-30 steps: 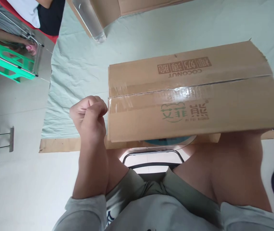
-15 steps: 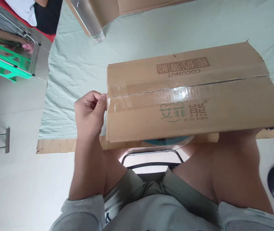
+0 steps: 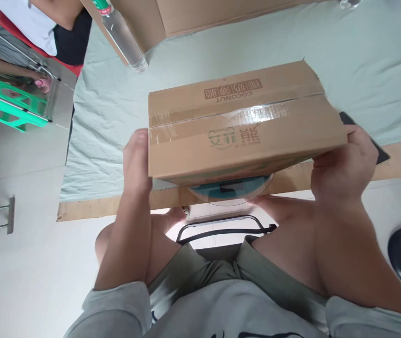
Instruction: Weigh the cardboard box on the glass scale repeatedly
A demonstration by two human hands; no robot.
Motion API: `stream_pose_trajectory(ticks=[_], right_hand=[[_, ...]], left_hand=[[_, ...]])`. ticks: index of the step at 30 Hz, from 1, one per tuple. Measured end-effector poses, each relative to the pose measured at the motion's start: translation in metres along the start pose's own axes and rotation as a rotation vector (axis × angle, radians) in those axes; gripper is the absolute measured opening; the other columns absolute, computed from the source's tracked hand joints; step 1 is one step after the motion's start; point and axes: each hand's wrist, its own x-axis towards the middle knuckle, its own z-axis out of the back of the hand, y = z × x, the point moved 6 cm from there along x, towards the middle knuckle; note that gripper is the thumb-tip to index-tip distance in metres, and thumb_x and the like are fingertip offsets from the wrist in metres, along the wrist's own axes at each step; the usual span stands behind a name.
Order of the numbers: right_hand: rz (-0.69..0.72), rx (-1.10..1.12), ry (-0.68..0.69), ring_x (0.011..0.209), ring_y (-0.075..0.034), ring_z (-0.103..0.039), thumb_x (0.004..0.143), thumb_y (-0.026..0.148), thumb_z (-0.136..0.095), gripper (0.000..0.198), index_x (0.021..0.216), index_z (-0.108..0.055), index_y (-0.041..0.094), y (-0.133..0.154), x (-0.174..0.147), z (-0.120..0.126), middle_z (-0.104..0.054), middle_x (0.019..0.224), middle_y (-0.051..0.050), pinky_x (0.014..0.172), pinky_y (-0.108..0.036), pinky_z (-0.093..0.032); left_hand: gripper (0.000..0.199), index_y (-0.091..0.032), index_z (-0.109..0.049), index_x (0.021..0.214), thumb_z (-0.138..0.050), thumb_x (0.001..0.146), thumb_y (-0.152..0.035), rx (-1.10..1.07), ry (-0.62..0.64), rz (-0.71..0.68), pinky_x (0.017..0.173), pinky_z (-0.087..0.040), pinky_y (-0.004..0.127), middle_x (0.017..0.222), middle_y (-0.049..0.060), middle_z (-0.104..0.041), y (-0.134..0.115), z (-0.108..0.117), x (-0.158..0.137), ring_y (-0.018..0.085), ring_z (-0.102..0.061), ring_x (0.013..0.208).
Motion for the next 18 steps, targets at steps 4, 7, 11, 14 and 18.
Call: stream_pose_trajectory(ticks=[4, 7, 11, 14, 18], right_hand=[[-0.038, 0.088, 0.067, 0.091, -0.013, -0.060, 0.063, 0.034, -0.060, 0.035, 0.096, -0.066, 0.025, 0.007, -0.022, -0.007, -0.060, 0.099, -0.002, 0.071, -0.027, -0.050], [-0.041, 0.094, 0.172, 0.101, -0.016, -0.059, 0.067, 0.041, -0.063, 0.045, 0.111, -0.063, 0.033, 0.007, -0.040, -0.017, -0.056, 0.113, -0.002, 0.070, -0.027, -0.052], [-0.063, 0.021, 0.286, 0.106, -0.020, -0.056, 0.079, 0.045, -0.057, 0.049, 0.128, -0.055, 0.045, 0.003, -0.064, -0.025, -0.052, 0.123, -0.003, 0.062, -0.026, -0.053], [-0.086, -0.036, 0.323, 0.104, -0.022, -0.055, 0.082, 0.041, -0.053, 0.050, 0.131, -0.053, 0.049, -0.001, -0.074, -0.025, -0.051, 0.122, -0.004, 0.057, -0.025, -0.052], [-0.071, -0.083, 0.348, 0.116, -0.024, -0.057, 0.085, 0.039, -0.054, 0.055, 0.138, -0.050, 0.053, -0.006, -0.078, -0.022, -0.052, 0.126, -0.003, 0.070, -0.036, -0.064]], left_hand=[[0.056, -0.030, -0.074, 0.119, -0.053, 0.095, -0.076, -0.130, -0.111, -0.255, 0.122, -0.048, 0.046, 0.124, 0.006, -0.069, -0.014, -0.012, -0.044, 0.029, -0.064, 0.130], [0.061, -0.036, -0.071, 0.136, -0.054, 0.093, -0.077, -0.097, -0.033, -0.289, 0.129, -0.043, 0.050, 0.141, 0.006, -0.066, -0.016, -0.021, -0.075, 0.033, -0.056, 0.145], [0.064, -0.038, -0.063, 0.147, -0.058, 0.094, -0.074, 0.033, 0.118, -0.222, 0.119, -0.051, 0.048, 0.149, 0.008, -0.063, -0.006, -0.023, -0.102, 0.033, -0.059, 0.143], [0.071, -0.037, -0.058, 0.153, -0.062, 0.091, -0.073, 0.039, 0.203, -0.236, 0.110, -0.057, 0.045, 0.150, 0.010, -0.062, -0.001, -0.024, -0.112, 0.032, -0.064, 0.135], [0.088, -0.037, -0.046, 0.163, -0.063, 0.087, -0.078, 0.000, 0.258, -0.230, 0.121, -0.052, 0.053, 0.167, 0.014, -0.050, -0.002, -0.030, -0.121, 0.037, -0.058, 0.147]])
